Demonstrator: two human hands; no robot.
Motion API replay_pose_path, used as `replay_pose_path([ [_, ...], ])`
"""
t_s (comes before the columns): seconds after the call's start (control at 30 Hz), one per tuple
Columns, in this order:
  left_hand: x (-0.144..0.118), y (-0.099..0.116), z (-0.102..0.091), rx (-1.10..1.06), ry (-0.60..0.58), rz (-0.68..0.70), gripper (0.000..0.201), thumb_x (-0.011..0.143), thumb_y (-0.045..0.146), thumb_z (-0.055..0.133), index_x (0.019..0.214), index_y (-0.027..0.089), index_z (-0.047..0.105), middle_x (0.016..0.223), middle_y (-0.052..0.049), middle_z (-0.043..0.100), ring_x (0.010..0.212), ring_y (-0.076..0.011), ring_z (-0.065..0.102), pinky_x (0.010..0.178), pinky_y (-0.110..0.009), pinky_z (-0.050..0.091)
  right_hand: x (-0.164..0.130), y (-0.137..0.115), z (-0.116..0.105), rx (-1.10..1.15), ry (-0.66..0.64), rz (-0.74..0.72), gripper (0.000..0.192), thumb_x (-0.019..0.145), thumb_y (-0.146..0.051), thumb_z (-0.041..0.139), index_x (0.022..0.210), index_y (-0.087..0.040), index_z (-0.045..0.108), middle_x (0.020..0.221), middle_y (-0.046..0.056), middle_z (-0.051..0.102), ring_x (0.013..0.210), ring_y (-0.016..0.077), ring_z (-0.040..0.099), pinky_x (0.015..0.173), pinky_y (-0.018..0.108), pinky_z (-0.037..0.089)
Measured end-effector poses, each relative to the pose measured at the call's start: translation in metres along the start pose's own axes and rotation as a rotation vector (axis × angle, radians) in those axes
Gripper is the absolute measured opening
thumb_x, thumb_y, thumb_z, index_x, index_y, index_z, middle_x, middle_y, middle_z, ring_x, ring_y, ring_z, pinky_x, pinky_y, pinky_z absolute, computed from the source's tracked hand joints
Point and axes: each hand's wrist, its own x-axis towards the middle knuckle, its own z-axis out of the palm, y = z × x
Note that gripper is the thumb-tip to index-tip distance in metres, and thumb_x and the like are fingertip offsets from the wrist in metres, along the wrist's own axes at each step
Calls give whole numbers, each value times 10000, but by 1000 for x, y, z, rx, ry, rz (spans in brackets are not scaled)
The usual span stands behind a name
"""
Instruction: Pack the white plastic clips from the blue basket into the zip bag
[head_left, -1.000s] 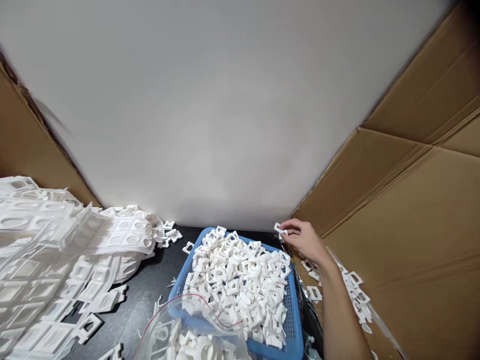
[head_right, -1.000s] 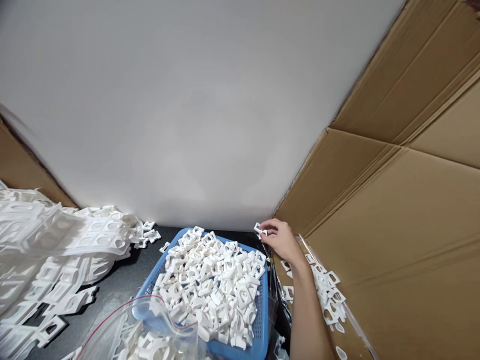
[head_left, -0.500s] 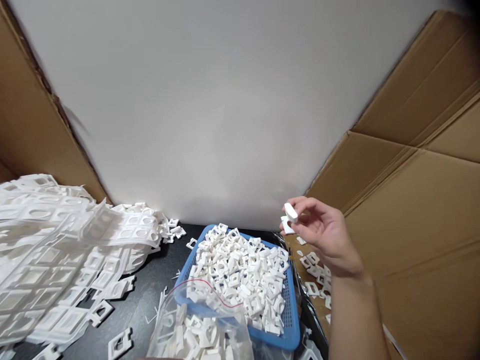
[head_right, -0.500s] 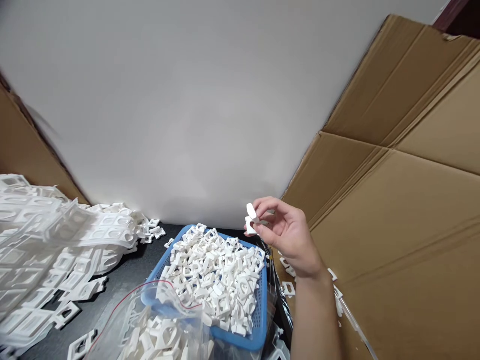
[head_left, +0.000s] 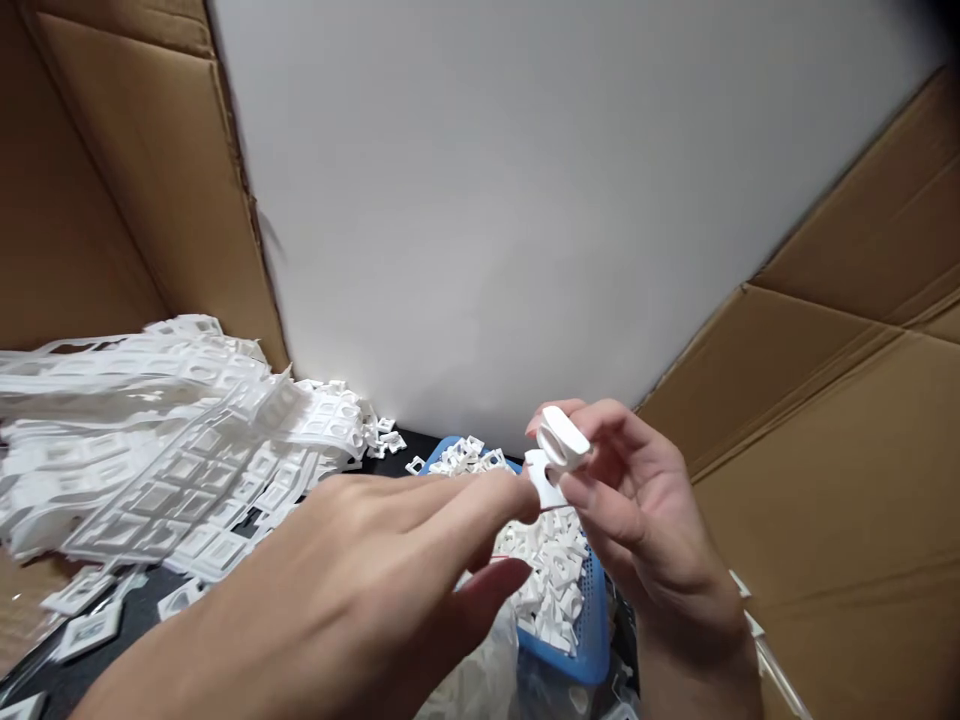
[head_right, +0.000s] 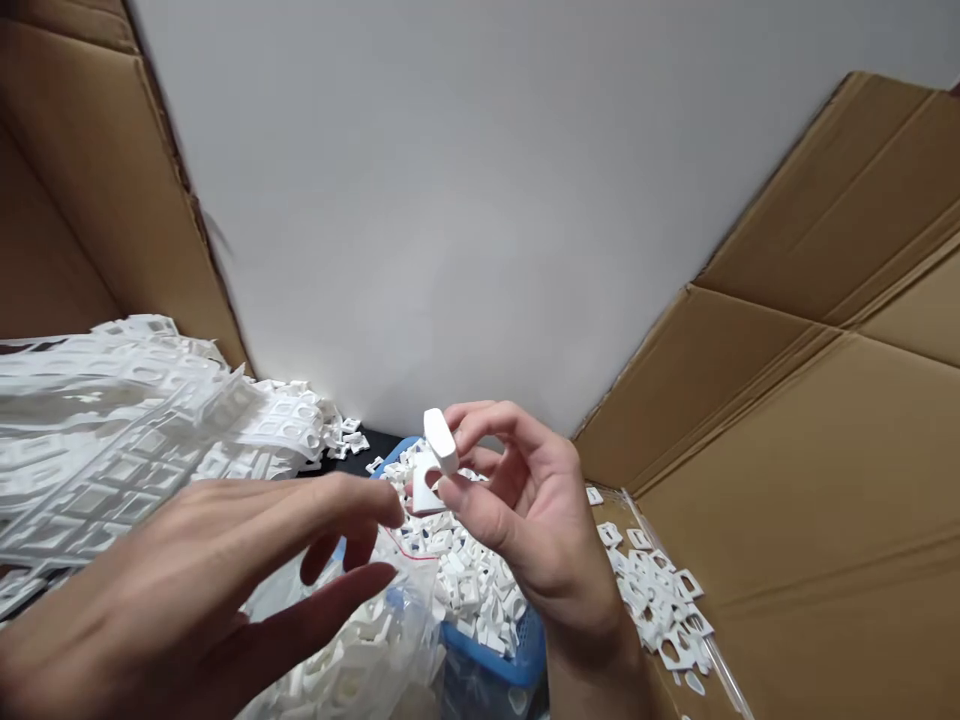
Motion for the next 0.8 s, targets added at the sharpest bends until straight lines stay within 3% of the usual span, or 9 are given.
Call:
replay_pose_path([
  [0.2,1,-1,0,153,-30,0,336,1104,244,556,1421,342,505,849,44,686,615,-137,558,559,-314,348,-7,-3,12,52,-92,110,148,933,-258,798,1037,-268,692,1070,18,647,873,163,676,749,303,636],
  [0.33,4,-4,-2,214,-34,29,179,1129,274,546,1307,296,550,945,29,726,691,-136,598,596,-316,363,-7,-2,10,51,-108,108,136,959,-270,786,1062,-264,697,1054,21,665,898,165,699,788,301,658],
  [0.43,7,-4,-5,146,72,-4,89,1114,281,591,1187,273,640,879,41,715,640,-112,576,585,-290,377,-5,-1,7,48,-85,118,139,982,-283,762,1102,-268,693,1056,30,681,941,193,735,798,331,688],
  [0.57,15,-9,-10,-58,178,-161,162,1064,391,680,1079,258,771,833,20,719,646,-115,594,573,-236,443,-5,-1,2,-7,-29,75,119,1004,-278,742,1119,-270,711,1048,32,722,940,203,764,765,312,694],
  [0.7,25,-20,-15,-497,81,-399,253,1055,452,670,1089,234,794,753,9,702,576,-108,608,440,-183,385,-6,-2,1,-72,-30,35,109,1021,-285,729,1123,-250,748,1034,48,771,886,191,774,743,290,691],
  [0.8,29,-26,-17,-747,-35,-473,296,1045,465,670,1118,198,775,827,-27,742,547,-114,649,398,-168,368,-6,-2,0,-119,-35,27,123,1022,-299,729,1114,-230,774,996,55,787,830,183,774,731,295,699],
])
